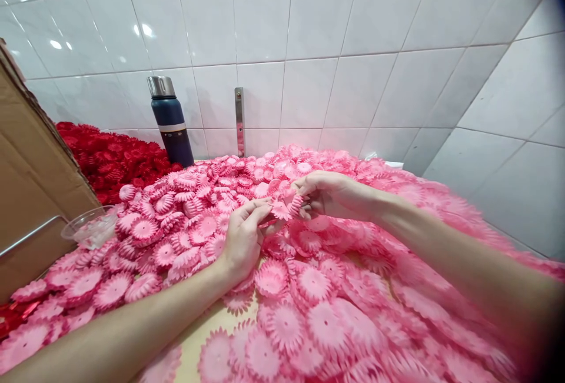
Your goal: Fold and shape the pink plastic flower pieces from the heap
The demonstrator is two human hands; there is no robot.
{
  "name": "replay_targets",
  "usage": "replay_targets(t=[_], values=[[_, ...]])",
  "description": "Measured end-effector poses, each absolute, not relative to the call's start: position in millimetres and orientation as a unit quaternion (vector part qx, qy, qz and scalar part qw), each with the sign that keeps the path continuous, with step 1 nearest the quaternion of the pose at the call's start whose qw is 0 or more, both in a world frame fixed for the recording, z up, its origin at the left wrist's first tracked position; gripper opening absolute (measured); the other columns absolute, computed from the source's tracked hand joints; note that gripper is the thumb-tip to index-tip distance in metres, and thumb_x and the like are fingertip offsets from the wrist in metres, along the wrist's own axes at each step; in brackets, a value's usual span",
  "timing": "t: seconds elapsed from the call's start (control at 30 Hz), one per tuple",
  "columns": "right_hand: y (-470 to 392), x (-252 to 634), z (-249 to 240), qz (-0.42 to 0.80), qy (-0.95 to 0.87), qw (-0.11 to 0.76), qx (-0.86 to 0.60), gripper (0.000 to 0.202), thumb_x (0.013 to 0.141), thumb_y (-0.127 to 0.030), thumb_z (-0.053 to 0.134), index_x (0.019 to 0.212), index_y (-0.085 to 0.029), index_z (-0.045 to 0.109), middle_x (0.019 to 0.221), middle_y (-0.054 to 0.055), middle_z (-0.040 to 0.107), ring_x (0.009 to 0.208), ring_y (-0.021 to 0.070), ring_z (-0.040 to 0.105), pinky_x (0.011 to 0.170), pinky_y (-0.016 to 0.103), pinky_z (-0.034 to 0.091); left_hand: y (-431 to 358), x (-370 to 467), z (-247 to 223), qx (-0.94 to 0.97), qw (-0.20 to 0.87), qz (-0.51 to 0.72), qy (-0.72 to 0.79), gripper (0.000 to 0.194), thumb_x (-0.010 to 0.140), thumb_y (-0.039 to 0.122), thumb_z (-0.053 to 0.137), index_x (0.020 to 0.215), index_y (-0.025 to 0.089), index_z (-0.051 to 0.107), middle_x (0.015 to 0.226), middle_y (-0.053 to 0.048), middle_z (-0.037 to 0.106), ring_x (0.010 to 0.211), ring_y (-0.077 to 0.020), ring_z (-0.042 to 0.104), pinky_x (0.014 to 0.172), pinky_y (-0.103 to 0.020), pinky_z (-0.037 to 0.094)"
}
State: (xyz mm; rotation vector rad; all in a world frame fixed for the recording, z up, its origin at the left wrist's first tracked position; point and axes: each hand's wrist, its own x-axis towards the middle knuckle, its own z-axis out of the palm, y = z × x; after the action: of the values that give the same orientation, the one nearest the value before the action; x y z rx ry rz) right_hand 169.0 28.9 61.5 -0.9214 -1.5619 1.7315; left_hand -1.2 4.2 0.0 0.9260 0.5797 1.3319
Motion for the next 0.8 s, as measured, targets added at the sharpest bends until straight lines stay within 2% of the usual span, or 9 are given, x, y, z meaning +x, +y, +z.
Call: replay_targets(t=[0.1,0.23,0.43,0.57,0.7,0.8], values=[[28,171,65,0.580,-0.667,0.305,-0.354,0.020,0.074,-0.017,0.052,0.054,-0.014,0.051,0.054,0.001,0.052,0.052,0.0107,0.048,0.051,0.025,0.037,4,-1,0,0.430,0.643,0.575,0.264,0.009,0.074,0.022,0.066,0.070,0.015,0.065,0.074,0.001,0.062,0.072,-0.0096,0.058,0.068,-0.022,0.052],[21,169,75,0.457,-0.767,0.224,-0.390,0.020,0.080,-0.022,0.050,0.062,-0.015,0.055,0.059,0.000,0.054,0.054,0.0104,0.047,0.053,0.025,0.036,1,-1,1,0.465,0.629,0.563,0.267,0.012,0.077,0.027,0.065,0.076,0.015,0.066,0.080,-0.001,0.064,0.080,-0.0128,0.061,0.077,-0.026,0.052],[9,162,83,0.358,-0.810,0.167,-0.433,0.022,0.081,-0.026,0.048,0.061,-0.016,0.053,0.062,0.000,0.055,0.054,0.0099,0.045,0.050,0.024,0.033,1,-2,1,0.534,0.563,0.553,0.304,0.019,0.069,0.030,0.073,0.078,0.014,0.067,0.082,-0.004,0.068,0.073,-0.0151,0.064,0.074,-0.028,0.051],[15,166,80,0.392,-0.799,0.171,-0.424,0.021,0.080,-0.024,0.047,0.062,-0.015,0.054,0.064,0.001,0.056,0.056,0.0108,0.049,0.053,0.025,0.037,4,-3,-2,0.561,0.534,0.556,0.303,0.018,0.072,0.030,0.071,0.079,0.014,0.069,0.084,-0.005,0.069,0.075,-0.0147,0.062,0.073,-0.026,0.049],[23,174,73,0.452,-0.771,0.227,-0.386,0.025,0.080,-0.022,0.044,0.056,-0.016,0.048,0.059,0.000,0.051,0.054,0.0101,0.047,0.054,0.025,0.037,4,-4,-2,0.576,0.514,0.545,0.327,0.017,0.074,0.031,0.068,0.075,0.014,0.069,0.075,-0.002,0.066,0.069,-0.0120,0.057,0.066,-0.022,0.045],[22,173,71,0.457,-0.775,0.220,-0.377,0.026,0.082,-0.024,0.044,0.057,-0.016,0.048,0.059,0.000,0.051,0.053,0.0101,0.046,0.053,0.025,0.037,2,-4,0,0.579,0.505,0.538,0.346,0.016,0.073,0.029,0.068,0.071,0.013,0.069,0.074,-0.003,0.067,0.069,-0.0133,0.058,0.066,-0.023,0.045]])
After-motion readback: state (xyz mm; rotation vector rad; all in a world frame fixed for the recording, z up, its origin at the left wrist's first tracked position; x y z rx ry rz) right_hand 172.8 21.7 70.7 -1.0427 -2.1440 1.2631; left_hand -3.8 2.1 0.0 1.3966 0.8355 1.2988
